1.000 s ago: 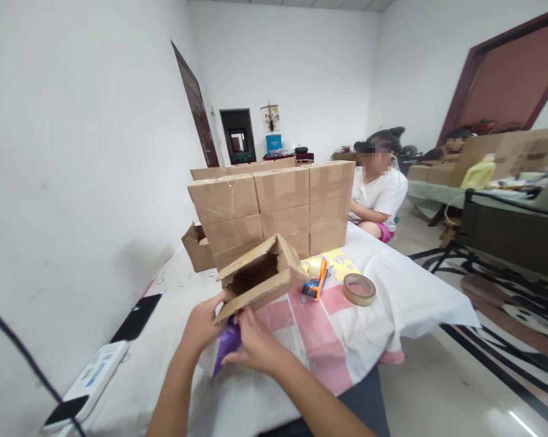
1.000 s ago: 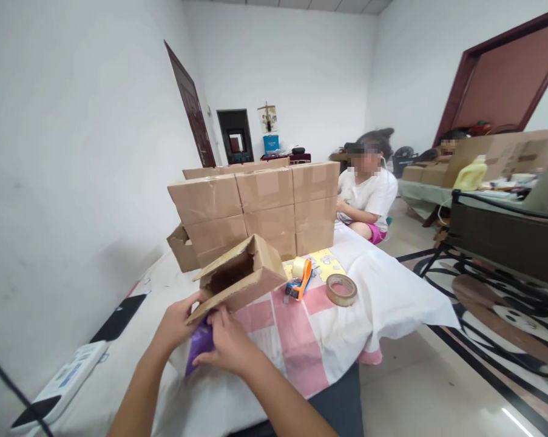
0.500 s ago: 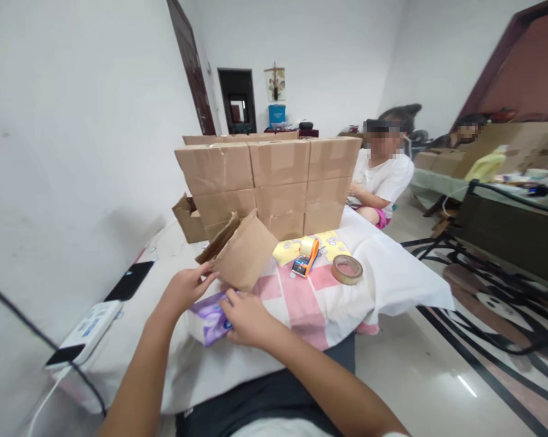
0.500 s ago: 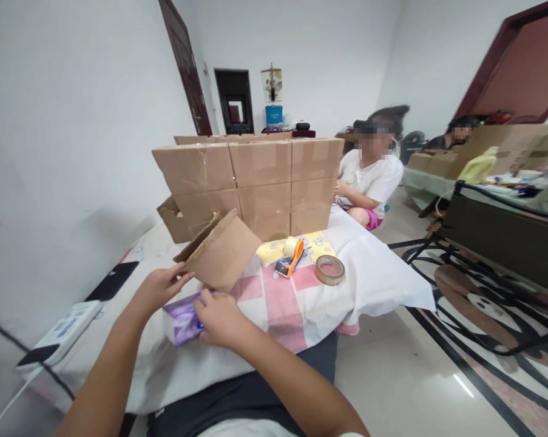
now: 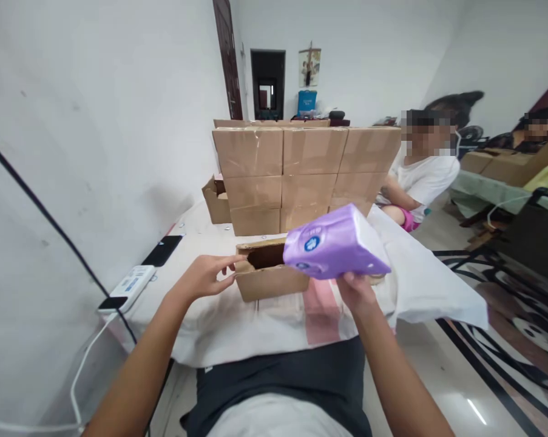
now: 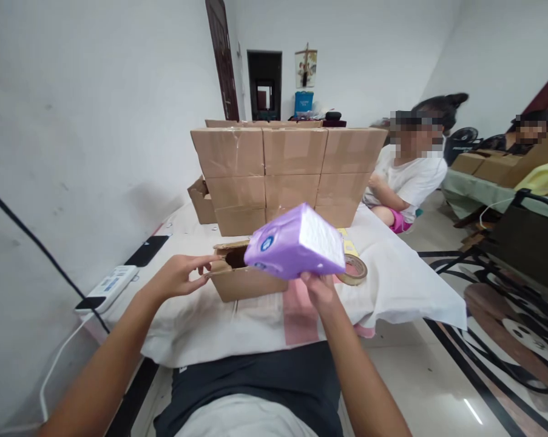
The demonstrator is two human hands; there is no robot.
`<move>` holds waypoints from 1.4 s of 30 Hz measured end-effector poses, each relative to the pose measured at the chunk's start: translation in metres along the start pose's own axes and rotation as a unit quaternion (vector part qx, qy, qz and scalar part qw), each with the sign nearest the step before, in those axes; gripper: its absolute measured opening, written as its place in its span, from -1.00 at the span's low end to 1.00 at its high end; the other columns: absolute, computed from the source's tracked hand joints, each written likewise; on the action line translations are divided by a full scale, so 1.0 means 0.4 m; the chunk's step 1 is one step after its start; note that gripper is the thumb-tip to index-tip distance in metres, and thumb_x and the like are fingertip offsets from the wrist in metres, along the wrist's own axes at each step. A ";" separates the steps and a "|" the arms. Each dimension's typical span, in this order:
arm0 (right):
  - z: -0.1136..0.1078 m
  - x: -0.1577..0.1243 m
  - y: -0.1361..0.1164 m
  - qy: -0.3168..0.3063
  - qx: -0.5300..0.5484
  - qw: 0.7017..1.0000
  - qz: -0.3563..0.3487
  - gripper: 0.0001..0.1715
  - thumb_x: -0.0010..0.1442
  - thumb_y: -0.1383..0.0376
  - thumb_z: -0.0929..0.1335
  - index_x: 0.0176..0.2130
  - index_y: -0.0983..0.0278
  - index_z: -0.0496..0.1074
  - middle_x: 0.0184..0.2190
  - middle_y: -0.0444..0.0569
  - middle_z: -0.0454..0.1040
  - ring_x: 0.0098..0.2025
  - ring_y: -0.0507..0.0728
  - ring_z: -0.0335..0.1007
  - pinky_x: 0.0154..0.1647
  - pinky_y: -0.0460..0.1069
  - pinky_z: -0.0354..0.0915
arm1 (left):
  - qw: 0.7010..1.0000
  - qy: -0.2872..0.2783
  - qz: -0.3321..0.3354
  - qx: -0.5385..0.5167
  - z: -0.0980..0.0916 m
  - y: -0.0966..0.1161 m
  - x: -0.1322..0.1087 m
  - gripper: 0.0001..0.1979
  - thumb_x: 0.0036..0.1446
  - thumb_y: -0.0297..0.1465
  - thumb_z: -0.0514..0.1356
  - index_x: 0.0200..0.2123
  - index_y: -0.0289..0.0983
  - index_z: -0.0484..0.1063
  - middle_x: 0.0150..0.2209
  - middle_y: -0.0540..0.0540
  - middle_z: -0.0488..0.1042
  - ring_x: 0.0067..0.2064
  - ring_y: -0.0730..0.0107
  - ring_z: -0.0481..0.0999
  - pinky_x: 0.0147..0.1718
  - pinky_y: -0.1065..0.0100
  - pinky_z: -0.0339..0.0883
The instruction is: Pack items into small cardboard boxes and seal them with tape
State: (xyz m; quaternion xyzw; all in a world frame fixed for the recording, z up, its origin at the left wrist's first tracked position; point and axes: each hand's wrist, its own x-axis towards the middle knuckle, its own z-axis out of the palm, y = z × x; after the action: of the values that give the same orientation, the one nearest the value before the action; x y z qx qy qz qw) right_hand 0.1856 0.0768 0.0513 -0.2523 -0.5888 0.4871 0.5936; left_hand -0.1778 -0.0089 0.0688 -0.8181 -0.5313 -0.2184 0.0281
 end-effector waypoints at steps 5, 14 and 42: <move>0.077 0.138 -0.081 -0.071 -0.085 0.993 -0.040 -0.18 -0.06 -0.07 0.55 0.10 0.17 0.38 -0.10 0.05 0.53 -0.07 0.27 0.46 -0.08 0.15 0.44 | 0.996 0.020 0.053 -0.071 -0.031 0.025 0.027 -0.51 0.19 -0.52 -0.03 0.12 -0.19 0.47 0.05 -0.09 0.56 0.04 0.23 0.49 0.02 0.23 0.36; 0.166 0.166 -0.067 -0.293 -0.238 0.923 -0.076 -0.25 0.00 0.07 0.56 0.11 0.25 0.40 -0.04 0.07 0.49 0.02 0.30 0.42 0.03 0.16 0.37 | 0.998 -0.039 0.017 0.049 0.040 0.085 0.097 -0.71 0.27 -0.35 0.05 -0.39 -0.22 0.54 -0.28 -0.15 0.57 -0.04 0.02 0.40 -0.11 0.08 0.26; 0.215 0.336 0.032 -0.435 -0.502 0.744 -0.074 -0.56 -0.02 0.32 0.51 -0.09 0.29 0.49 -0.12 0.19 0.58 -0.15 0.36 0.53 -0.19 0.13 0.37 | 0.972 0.064 -0.226 -0.003 0.070 0.032 0.026 -0.57 0.40 -0.20 -0.04 0.19 -0.19 0.40 0.51 -0.30 -0.29 0.39 -0.17 0.18 0.16 -0.11 0.35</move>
State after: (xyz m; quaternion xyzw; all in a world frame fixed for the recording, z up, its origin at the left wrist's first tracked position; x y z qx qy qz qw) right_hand 0.0783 0.1760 0.1165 -0.2295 -0.9595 0.1326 0.0950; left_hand -0.1539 0.0023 0.0499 -0.6614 -0.6985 -0.2731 0.0097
